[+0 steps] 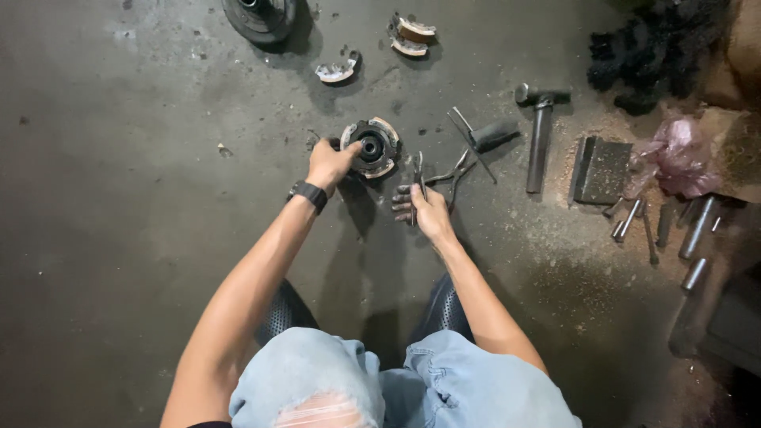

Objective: Disassembling and inspecting a centrifugal clutch assembly on a workshop floor.

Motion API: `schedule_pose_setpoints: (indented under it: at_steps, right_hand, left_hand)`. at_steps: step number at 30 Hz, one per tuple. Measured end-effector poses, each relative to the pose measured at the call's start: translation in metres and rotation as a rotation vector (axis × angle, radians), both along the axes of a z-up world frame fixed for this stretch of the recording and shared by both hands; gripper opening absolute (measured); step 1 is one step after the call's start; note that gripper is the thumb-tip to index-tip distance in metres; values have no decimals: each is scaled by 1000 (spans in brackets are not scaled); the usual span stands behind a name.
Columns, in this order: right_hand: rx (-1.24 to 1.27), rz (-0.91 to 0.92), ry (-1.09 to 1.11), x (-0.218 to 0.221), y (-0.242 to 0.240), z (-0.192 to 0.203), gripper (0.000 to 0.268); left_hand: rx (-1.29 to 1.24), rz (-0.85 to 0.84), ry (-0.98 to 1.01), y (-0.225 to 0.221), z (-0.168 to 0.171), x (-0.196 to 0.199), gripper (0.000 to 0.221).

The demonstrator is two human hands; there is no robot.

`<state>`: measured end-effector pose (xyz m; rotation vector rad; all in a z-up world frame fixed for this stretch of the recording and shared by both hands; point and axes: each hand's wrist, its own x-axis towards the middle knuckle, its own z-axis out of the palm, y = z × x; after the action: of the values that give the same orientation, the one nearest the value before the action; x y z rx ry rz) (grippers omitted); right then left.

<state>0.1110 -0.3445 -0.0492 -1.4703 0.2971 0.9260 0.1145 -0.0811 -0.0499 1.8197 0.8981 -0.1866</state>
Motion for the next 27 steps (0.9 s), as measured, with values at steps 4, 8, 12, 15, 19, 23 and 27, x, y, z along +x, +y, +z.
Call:
schedule_pose_setpoints:
  at_steps: [4, 8, 12, 15, 19, 23, 27]
  right_hand:
    - [-21, -35, 34, 0, -6, 17, 44]
    - [-62, 35, 81, -9, -11, 31, 42]
    - [-291, 364, -41, -17, -16, 14, 41]
    - [-372, 504, -152, -19, -8, 13, 44]
    - [-414, 580, -104, -7, 7, 7, 48]
    - [-446, 586, -65, 8, 28, 22, 48]
    - [-445, 587, -246, 14, 39, 21, 46]
  left_hand:
    - [-231, -30, 318, -2, 37, 15, 58]
    - [-505, 87, 315, -19, -6, -1, 56]
    - [-661, 279, 48, -31, -26, -17, 51]
    - [-780, 428, 14, -37, -14, -26, 48]
    - [-759, 454, -63, -38, -16, -23, 45]
    - [-603, 413, -113, -43, -2, -15, 39]
    - [-539, 389, -60, -45, 13, -12, 35]
